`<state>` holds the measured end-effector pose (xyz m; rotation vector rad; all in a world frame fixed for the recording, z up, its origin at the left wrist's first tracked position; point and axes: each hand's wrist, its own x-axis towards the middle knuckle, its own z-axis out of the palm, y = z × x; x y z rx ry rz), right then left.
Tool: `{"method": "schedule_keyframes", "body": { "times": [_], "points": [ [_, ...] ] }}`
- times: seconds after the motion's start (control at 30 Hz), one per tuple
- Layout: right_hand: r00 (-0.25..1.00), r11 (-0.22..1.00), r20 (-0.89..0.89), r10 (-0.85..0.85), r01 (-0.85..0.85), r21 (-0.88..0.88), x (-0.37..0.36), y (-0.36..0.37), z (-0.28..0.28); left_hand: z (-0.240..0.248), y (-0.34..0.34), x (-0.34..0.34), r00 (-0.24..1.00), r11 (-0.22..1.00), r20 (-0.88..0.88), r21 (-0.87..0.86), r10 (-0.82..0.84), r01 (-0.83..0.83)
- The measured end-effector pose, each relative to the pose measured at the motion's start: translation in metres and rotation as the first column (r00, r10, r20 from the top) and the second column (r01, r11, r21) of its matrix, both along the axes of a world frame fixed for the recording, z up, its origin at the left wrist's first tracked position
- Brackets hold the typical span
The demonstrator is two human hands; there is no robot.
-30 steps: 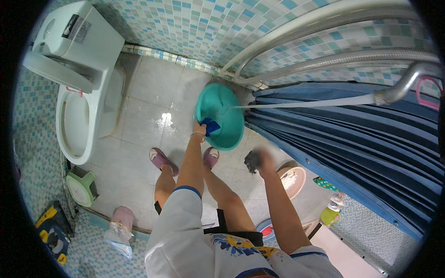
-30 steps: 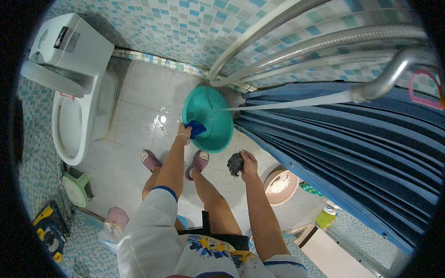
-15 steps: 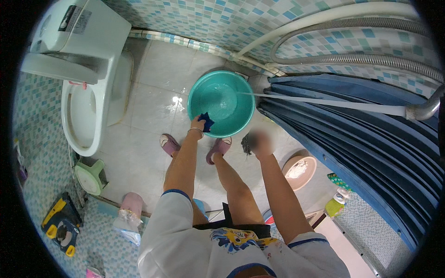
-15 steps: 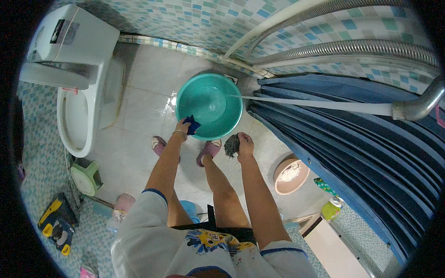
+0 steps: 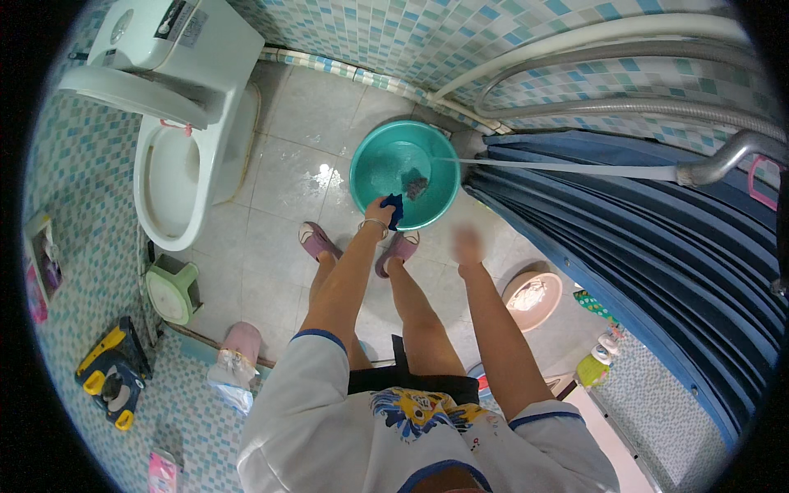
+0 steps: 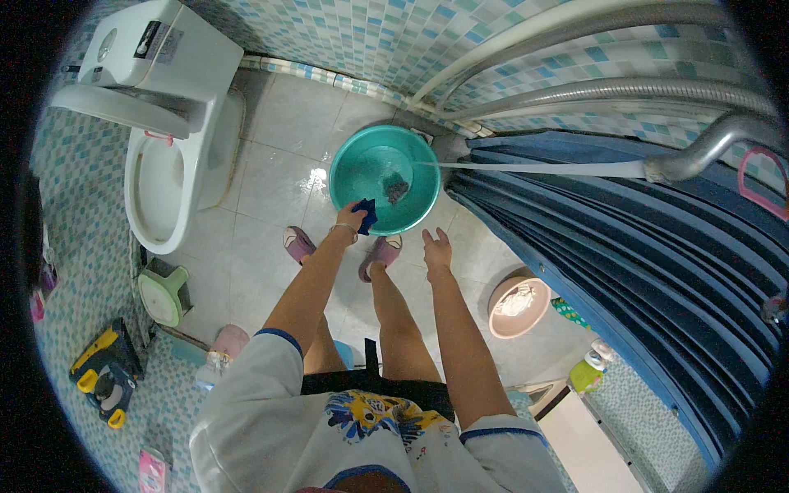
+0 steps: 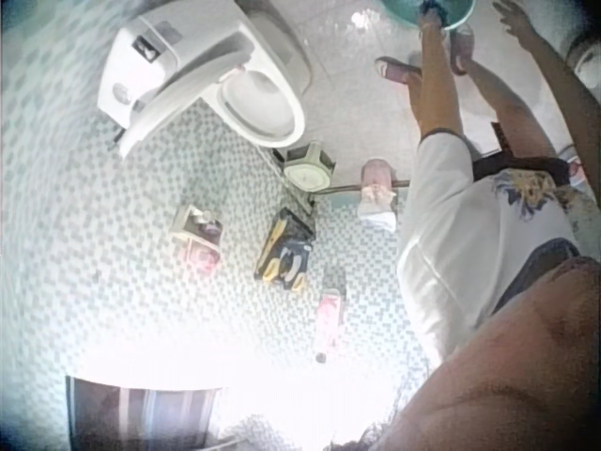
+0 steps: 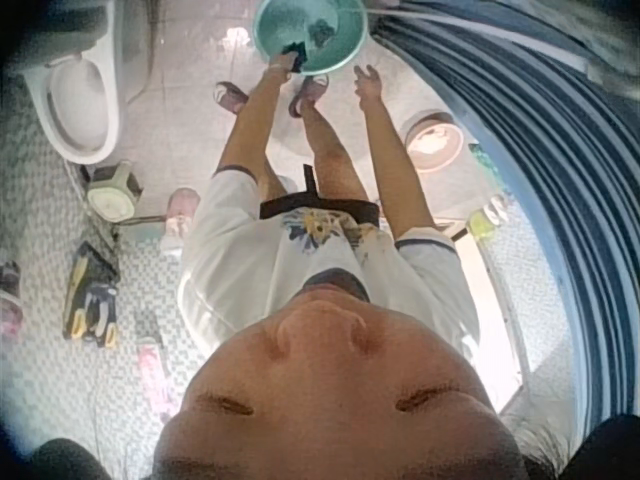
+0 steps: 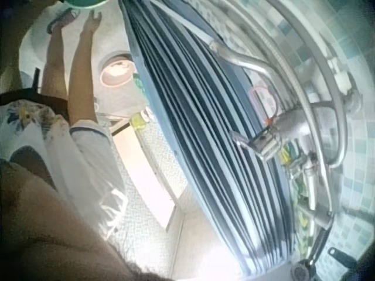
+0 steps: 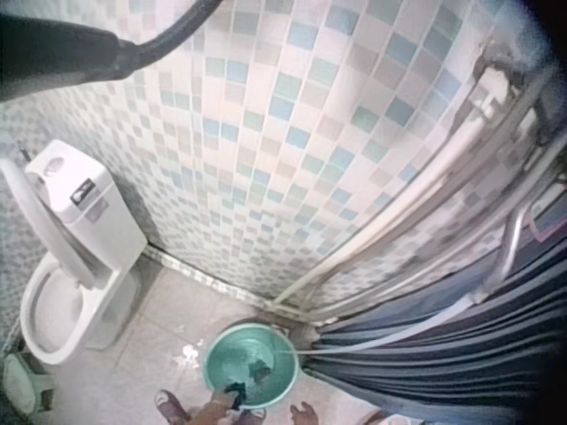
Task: The person carries a basin of water into the bathroom and pours it into the toilet bowl. They then use a steel wool pad and a blue cloth to scrub the basin and the toilet bowl. Finally, they use a toilet brush to scrub the inside of the bowl and rinse it with water from a handheld shower head.
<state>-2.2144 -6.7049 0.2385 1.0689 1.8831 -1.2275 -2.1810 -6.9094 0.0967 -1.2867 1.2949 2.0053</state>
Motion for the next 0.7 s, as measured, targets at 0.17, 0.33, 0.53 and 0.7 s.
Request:
{"method": "schedule_keyframes", "body": {
  "times": [0.17,0.33,0.53,0.7],
  "points": [
    [0.994,0.998,0.088,-0.068,0.068,-0.005,0.014,-0.009,0.055,0.013,0.006,-0.004,0.992,0.982,-0.075,-0.167,-0.103,0.089],
    [0.889,0.807,0.176,-0.423,0.457,-0.374,-0.01,0.019,0.083,0.117,-0.01,0.002,0.94,0.889,0.013,-0.318,-0.342,0.328],
    [0.754,0.458,0.049,-0.655,0.448,-0.768,-0.155,0.009,0.184,0.251,-0.034,0.021,0.803,0.763,0.056,-0.28,-0.593,0.583],
    [0.902,0.403,-0.132,-0.412,0.051,-0.914,-0.227,0.021,0.187,0.34,0.009,-0.051,0.921,0.959,-0.266,-0.066,-0.284,0.276]
  ]
}}
